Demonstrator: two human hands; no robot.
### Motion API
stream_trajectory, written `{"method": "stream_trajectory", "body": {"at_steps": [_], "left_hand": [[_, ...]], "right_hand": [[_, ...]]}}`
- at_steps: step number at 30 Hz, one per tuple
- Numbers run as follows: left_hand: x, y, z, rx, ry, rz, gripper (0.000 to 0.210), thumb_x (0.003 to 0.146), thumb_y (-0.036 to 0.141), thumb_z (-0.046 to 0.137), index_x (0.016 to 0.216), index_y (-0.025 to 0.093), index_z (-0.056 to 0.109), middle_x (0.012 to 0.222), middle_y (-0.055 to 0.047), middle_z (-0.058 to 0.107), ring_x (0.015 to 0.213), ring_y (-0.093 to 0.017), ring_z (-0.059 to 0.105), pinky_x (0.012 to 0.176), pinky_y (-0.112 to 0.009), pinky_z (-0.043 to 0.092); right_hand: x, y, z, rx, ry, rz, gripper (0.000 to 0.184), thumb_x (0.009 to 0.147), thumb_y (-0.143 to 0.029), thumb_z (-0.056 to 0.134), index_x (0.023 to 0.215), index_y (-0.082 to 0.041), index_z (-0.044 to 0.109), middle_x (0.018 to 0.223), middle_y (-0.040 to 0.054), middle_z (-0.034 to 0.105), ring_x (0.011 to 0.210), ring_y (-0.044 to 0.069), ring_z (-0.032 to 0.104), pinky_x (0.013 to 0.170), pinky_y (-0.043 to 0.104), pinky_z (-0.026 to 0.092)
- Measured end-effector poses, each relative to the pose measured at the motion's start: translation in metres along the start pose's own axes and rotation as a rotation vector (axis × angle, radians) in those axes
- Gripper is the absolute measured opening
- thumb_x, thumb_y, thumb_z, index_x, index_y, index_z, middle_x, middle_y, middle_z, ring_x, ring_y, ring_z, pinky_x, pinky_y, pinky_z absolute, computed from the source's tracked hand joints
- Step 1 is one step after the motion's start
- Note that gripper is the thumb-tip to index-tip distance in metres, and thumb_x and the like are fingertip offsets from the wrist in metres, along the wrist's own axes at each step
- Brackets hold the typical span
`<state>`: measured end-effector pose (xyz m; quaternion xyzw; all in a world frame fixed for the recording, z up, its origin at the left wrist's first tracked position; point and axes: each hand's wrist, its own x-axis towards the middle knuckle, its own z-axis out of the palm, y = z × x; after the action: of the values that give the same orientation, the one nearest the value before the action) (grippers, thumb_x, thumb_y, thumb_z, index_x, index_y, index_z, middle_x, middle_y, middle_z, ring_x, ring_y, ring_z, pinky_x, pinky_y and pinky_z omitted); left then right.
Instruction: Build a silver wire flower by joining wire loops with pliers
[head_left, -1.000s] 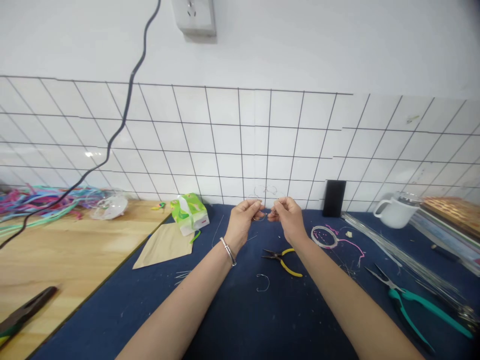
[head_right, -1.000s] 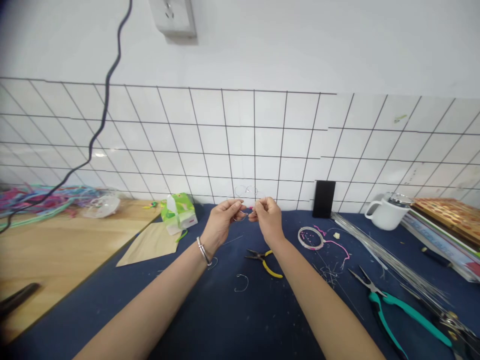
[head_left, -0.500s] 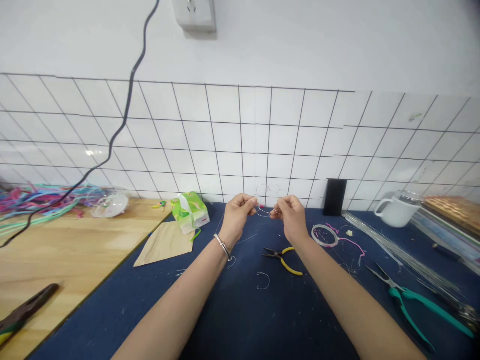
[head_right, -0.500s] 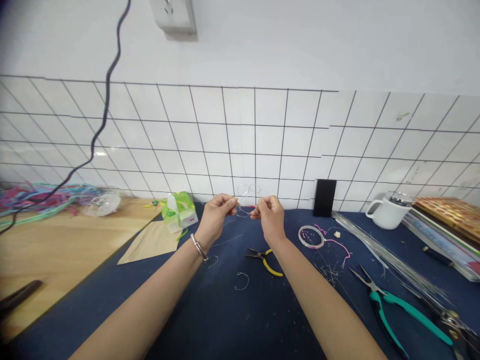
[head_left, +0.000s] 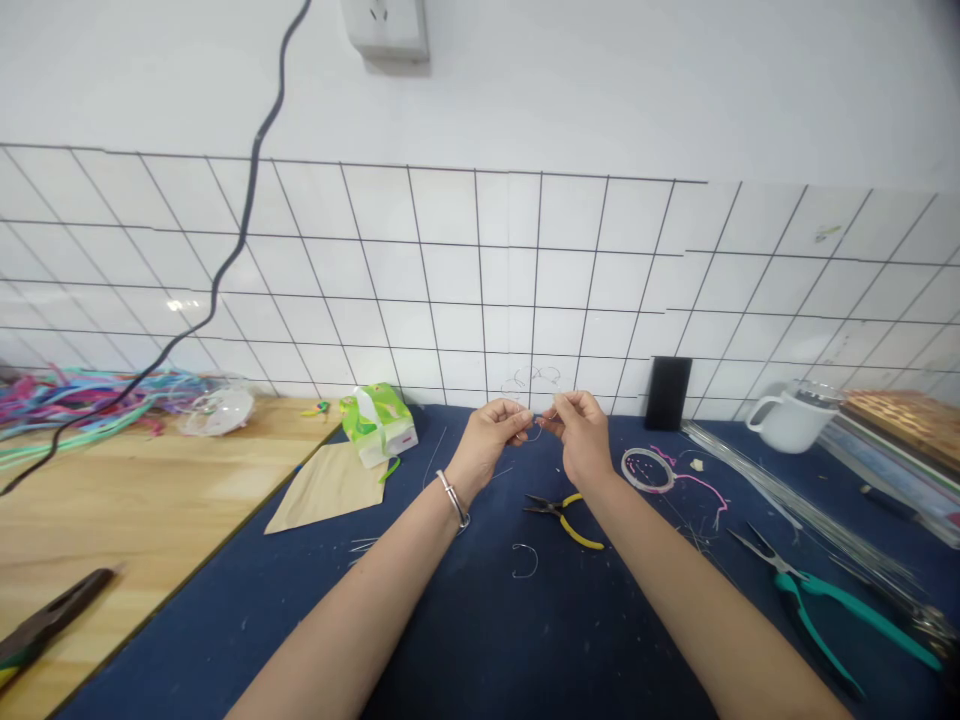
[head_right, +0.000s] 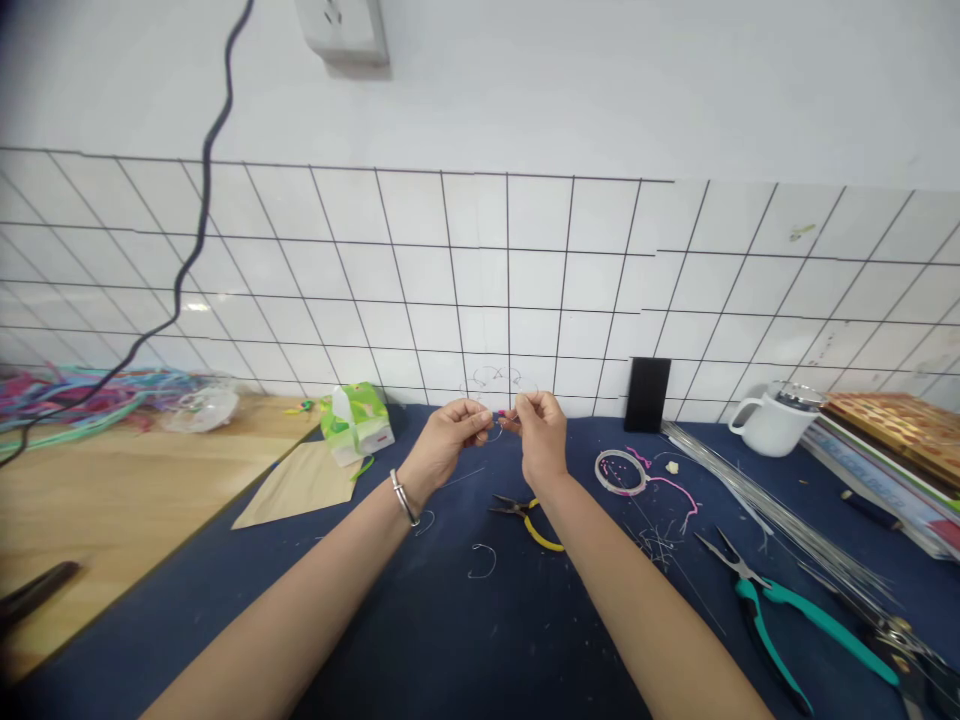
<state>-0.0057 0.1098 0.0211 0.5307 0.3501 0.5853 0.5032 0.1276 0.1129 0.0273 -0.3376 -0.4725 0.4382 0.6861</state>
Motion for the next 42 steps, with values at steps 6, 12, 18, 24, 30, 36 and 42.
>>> {"method": "stream_trajectory", "body": {"at_steps": [6, 12, 18, 24, 30, 36, 42], "left_hand": [[0.001, -0.003, -0.001, -0.027, 0.048, 0.025, 0.023, 0.069, 0.034, 0.068, 0.071, 0.014, 0.057, 0.065, 0.0, 0.061, 0.052, -0.008, 0.052, 0.054, -0.021, 0.04], [0.003, -0.002, -0.005, -0.11, 0.103, 0.01, 0.025, 0.069, 0.037, 0.067, 0.07, 0.015, 0.055, 0.066, 0.0, 0.061, 0.053, -0.008, 0.053, 0.054, -0.022, 0.041], [0.003, -0.006, -0.008, -0.114, 0.052, 0.017, 0.026, 0.074, 0.038, 0.063, 0.067, 0.014, 0.054, 0.063, 0.0, 0.059, 0.051, -0.008, 0.051, 0.052, -0.022, 0.04], [0.006, 0.007, -0.013, 0.048, 0.003, 0.042, 0.025, 0.068, 0.035, 0.068, 0.08, 0.015, 0.059, 0.071, -0.001, 0.06, 0.062, -0.011, 0.056, 0.06, -0.023, 0.042], [0.01, 0.021, -0.025, 0.181, 0.063, 0.126, 0.029, 0.071, 0.038, 0.065, 0.089, 0.016, 0.06, 0.068, 0.0, 0.059, 0.062, -0.011, 0.055, 0.061, -0.023, 0.042], [0.015, 0.022, -0.037, 0.442, 0.088, 0.173, 0.021, 0.074, 0.037, 0.06, 0.074, 0.015, 0.062, 0.059, 0.001, 0.057, 0.054, -0.01, 0.051, 0.054, -0.022, 0.039], [0.009, 0.023, -0.027, 0.651, -0.052, 0.187, 0.018, 0.075, 0.035, 0.058, 0.077, 0.018, 0.064, 0.06, 0.001, 0.06, 0.052, -0.012, 0.054, 0.052, -0.023, 0.04]], "right_hand": [[0.002, 0.006, -0.001, -0.06, -0.004, 0.026, 0.024, 0.073, -0.042, 0.059, 0.08, -0.019, 0.054, 0.063, -0.0045, 0.049, 0.055, 0.009, 0.047, 0.056, 0.023, 0.043], [-0.005, 0.011, 0.002, -0.101, -0.072, 0.041, 0.027, 0.075, -0.044, 0.058, 0.081, -0.018, 0.054, 0.066, -0.002, 0.055, 0.054, 0.009, 0.05, 0.056, 0.023, 0.044], [-0.011, 0.018, 0.007, -0.091, -0.083, 0.038, 0.026, 0.077, -0.044, 0.055, 0.076, -0.018, 0.053, 0.066, -0.0018, 0.056, 0.051, 0.009, 0.05, 0.05, 0.023, 0.044], [-0.005, 0.015, 0.0, -0.237, -0.156, 0.03, 0.027, 0.079, -0.045, 0.05, 0.073, -0.019, 0.053, 0.059, -0.003, 0.051, 0.045, 0.009, 0.046, 0.042, 0.021, 0.039], [0.004, 0.015, -0.009, -0.433, -0.195, 0.071, 0.028, 0.078, -0.046, 0.049, 0.071, -0.019, 0.053, 0.055, -0.0035, 0.049, 0.043, 0.009, 0.045, 0.04, 0.02, 0.037], [0.01, 0.0, -0.014, -0.618, -0.313, 0.014, 0.025, 0.074, -0.044, 0.054, 0.076, -0.019, 0.056, 0.062, -0.002, 0.056, 0.052, 0.011, 0.051, 0.05, 0.022, 0.041], [0.01, -0.019, -0.015, -0.697, -0.427, -0.091, 0.026, 0.077, -0.043, 0.053, 0.087, -0.02, 0.061, 0.074, 0.0001, 0.062, 0.063, 0.012, 0.055, 0.058, 0.023, 0.042]]}}
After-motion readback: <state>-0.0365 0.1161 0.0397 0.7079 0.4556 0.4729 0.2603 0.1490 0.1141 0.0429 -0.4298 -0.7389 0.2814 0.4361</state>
